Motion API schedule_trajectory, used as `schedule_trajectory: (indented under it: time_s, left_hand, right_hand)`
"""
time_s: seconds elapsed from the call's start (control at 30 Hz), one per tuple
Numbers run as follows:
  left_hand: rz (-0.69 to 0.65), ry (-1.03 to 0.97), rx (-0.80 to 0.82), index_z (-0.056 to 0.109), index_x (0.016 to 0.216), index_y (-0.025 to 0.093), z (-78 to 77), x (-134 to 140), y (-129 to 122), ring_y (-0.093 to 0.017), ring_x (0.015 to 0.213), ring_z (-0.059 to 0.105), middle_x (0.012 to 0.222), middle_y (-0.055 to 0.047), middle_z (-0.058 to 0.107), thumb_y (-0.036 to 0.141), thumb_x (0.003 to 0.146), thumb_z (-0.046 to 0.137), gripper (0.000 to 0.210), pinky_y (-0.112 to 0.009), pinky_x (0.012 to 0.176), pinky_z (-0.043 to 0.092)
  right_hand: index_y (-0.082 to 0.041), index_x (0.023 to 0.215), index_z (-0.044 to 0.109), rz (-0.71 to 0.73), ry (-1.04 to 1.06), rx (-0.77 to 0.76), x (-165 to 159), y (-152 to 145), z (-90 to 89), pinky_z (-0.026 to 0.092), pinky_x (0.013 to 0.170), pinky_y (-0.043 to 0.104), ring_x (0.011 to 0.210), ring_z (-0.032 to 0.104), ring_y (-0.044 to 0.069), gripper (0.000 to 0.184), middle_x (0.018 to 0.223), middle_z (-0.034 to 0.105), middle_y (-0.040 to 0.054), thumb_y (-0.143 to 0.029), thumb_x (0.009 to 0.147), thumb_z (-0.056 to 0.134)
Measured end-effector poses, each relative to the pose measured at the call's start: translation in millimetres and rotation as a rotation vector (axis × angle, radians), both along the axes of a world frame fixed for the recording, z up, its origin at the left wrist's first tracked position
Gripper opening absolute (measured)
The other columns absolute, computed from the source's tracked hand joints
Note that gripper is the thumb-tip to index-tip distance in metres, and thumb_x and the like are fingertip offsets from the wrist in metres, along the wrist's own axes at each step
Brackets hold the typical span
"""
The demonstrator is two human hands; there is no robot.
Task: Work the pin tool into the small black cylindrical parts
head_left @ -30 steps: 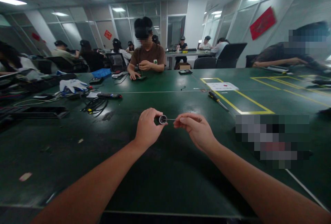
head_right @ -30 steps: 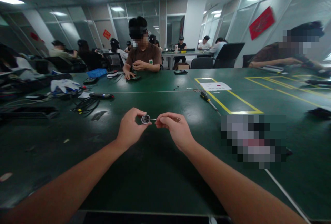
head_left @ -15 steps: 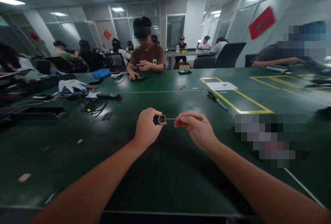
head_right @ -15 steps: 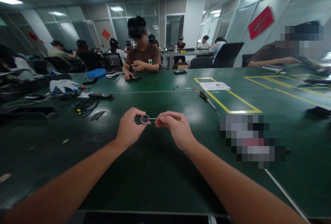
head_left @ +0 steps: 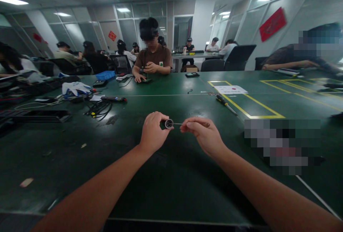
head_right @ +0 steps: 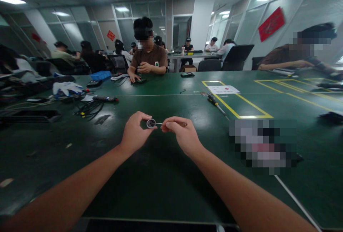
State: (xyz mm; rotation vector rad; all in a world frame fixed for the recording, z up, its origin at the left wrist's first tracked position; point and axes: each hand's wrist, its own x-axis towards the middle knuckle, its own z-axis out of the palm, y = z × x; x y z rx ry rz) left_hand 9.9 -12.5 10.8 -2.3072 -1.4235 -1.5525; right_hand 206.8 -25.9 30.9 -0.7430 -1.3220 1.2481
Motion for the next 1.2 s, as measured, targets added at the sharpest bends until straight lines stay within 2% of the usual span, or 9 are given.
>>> schedule_trajectory:
  time_s: [0.37, 0.6, 0.73, 0.87, 1.03, 1.2]
  left_hand:
    - [0.005, 0.012, 0.014, 0.060, 0.092, 0.021, -1.4, 0.6, -0.1, -0.023, 0.092, 0.067, 0.095, -0.002, 0.070, 0.014, 0.072, 0.085, 0.033, -0.042, 0.087, 0.052]
    - [0.003, -0.020, -0.012, 0.060, 0.092, 0.021, -1.8, 1.6, -0.6, -0.023, 0.093, 0.068, 0.096, -0.003, 0.071, 0.012, 0.071, 0.086, 0.035, -0.040, 0.085, 0.053]
    - [0.000, -0.030, -0.002, 0.060, 0.092, 0.021, -1.6, 1.7, 1.6, -0.024, 0.095, 0.069, 0.097, -0.004, 0.071, 0.011, 0.071, 0.085, 0.034, -0.041, 0.086, 0.053]
    - [-0.006, -0.008, 0.012, 0.060, 0.092, 0.020, -1.8, 0.7, 3.5, -0.024, 0.094, 0.068, 0.096, -0.004, 0.071, 0.009, 0.071, 0.085, 0.034, -0.042, 0.087, 0.053]
    - [0.010, -0.008, 0.031, 0.060, 0.091, 0.021, -1.8, 0.6, 3.4, -0.024, 0.092, 0.067, 0.095, -0.003, 0.071, 0.010, 0.070, 0.087, 0.036, -0.041, 0.085, 0.052]
    - [0.005, 0.004, 0.032, 0.060, 0.091, 0.021, -0.8, 1.0, 2.2, -0.024, 0.092, 0.067, 0.095, -0.003, 0.071, 0.009, 0.069, 0.087, 0.036, -0.041, 0.087, 0.051]
  right_hand:
    - [-0.020, 0.077, 0.081, -0.033, -0.117, 0.038, -0.3, -3.6, 4.0, 0.051, 0.077, 0.037, 0.076, 0.068, 0.021, 0.015, 0.076, 0.075, 0.0052, -0.023, 0.080, 0.067]
    - [-0.019, 0.075, 0.080, 0.032, 0.093, -0.071, -1.4, 2.3, -2.1, 0.053, 0.077, 0.037, 0.073, 0.068, 0.020, 0.010, 0.075, 0.074, 0.0049, -0.021, 0.077, 0.071]
    - [-0.018, 0.070, 0.077, 0.149, 0.213, -0.190, 0.4, 1.8, 3.8, 0.054, 0.071, 0.038, 0.066, 0.067, 0.020, 0.009, 0.069, 0.071, 0.0047, -0.021, 0.072, 0.069]
    - [-0.019, 0.069, 0.078, 0.096, 0.191, -0.098, 0.8, -0.5, 6.2, 0.054, 0.070, 0.037, 0.067, 0.067, 0.020, 0.009, 0.070, 0.071, 0.0042, -0.018, 0.072, 0.070]
    - [-0.021, 0.072, 0.080, 0.021, 0.129, -0.036, 1.4, 1.7, 0.3, 0.053, 0.074, 0.037, 0.071, 0.067, 0.020, 0.012, 0.074, 0.073, 0.0043, -0.019, 0.077, 0.069]
    - [-0.021, 0.075, 0.080, -0.033, -0.023, 0.047, 2.3, -1.6, 2.6, 0.052, 0.077, 0.037, 0.074, 0.067, 0.020, 0.014, 0.075, 0.074, 0.0038, -0.021, 0.081, 0.067]
